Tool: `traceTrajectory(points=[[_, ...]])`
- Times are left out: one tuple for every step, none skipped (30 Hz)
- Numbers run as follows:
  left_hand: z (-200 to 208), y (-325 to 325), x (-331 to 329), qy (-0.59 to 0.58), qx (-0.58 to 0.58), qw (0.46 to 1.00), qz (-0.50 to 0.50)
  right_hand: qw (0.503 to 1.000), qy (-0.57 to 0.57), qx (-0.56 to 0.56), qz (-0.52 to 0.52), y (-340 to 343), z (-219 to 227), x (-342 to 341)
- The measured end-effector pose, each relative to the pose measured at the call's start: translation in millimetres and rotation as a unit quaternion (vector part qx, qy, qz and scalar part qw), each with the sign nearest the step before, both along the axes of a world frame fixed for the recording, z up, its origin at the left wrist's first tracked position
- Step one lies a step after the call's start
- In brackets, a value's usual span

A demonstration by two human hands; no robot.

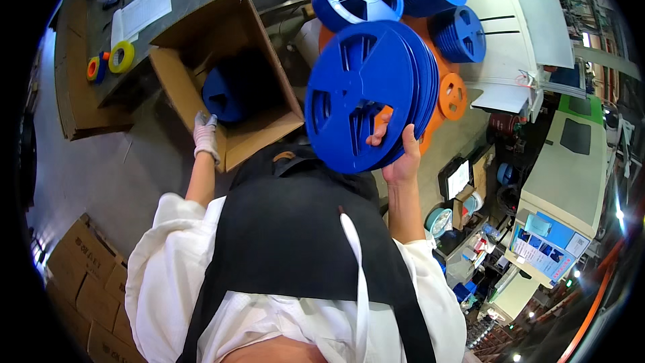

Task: The person assembles a cardboard box and seals it with a tape dispenser. They then pick up blue plastic spools from a stack and place them one by one into the box.

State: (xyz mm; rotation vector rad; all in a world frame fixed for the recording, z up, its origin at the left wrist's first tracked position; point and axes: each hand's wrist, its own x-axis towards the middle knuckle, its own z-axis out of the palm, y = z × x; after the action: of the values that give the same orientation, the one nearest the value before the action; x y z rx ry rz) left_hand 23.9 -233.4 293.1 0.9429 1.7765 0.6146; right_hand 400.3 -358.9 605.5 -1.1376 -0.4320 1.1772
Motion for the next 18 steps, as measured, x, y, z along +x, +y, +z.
traceTrajectory(points=[[10, 3, 8, -0.018, 0.077, 0.996, -0.037, 0.999, 0.011, 0.034, 0.01, 3, 2, 9], [41, 9, 20, -0.033, 0.154, 0.985, -0.075, 0.997, 0.024, 0.069, 0.018, 4, 3, 15], [77, 16, 31, -0.046, 0.23, 0.966, -0.11, 0.996, 0.058, 0.071, -0.014, 8, 10, 14], [122, 22, 43, 0.008, 0.332, 0.927, -0.175, 0.99, 0.102, 0.097, -0.013, 9, 10, 19], [164, 26, 48, 0.068, 0.427, 0.871, -0.232, 0.981, 0.151, 0.122, -0.007, 12, 6, 24], [191, 29, 50, 0.098, 0.464, 0.829, -0.297, 0.97, 0.198, 0.145, -0.003, 17, 5, 26], [213, 32, 51, 0.129, 0.498, 0.779, -0.36, 0.957, 0.235, 0.172, 0.007, 23, 6, 25], [226, 31, 53, 0.159, 0.526, 0.723, -0.42, 0.945, 0.268, 0.187, 0.025, 28, 5, 24], [232, 29, 56, 0.16, 0.559, 0.689, -0.433, 0.931, 0.302, 0.201, 0.041, 32, 3, 23], [236, 28, 60, 0.161, 0.59, 0.654, -0.444, 0.915, 0.336, 0.214, 0.056, 35, 2, 22], [243, 29, 62, 0.184, 0.601, 0.62, -0.47, 0.907, 0.352, 0.22, 0.071, 39, 2, 20], [253, 29, 66, 0.193, 0.608, 0.6, -0.483, 0.903, 0.358, 0.22, 0.084, 41, 3, 19], [257, 28, 69, 0.184, 0.618, 0.598, -0.477, 0.899, 0.365, 0.221, 0.098, 42, 3, 20], [257, 28, 71, 0.173, 0.627, 0.595, -0.473, 0.896, 0.37, 0.22, 0.108, 43, 3, 20], [256, 28, 69, 0.162, 0.622, 0.588, -0.491, 0.897, 0.362, 0.222, 0.119, 43, 3, 19], [256, 30, 68, 0.15, 0.617, 0.582, -0.508, 0.902, 0.356, 0.218, 0.113, 45, 4, 18], [261, 32, 66, 0.138, 0.611, 0.582, -0.519, 0.907, 0.35, 0.211, 0.104, 45, 7, 16], [259, 31, 63, 0.144, 0.619, 0.574, -0.517, 0.911, 0.346, 0.205, 0.097, 47, 8, 13]])
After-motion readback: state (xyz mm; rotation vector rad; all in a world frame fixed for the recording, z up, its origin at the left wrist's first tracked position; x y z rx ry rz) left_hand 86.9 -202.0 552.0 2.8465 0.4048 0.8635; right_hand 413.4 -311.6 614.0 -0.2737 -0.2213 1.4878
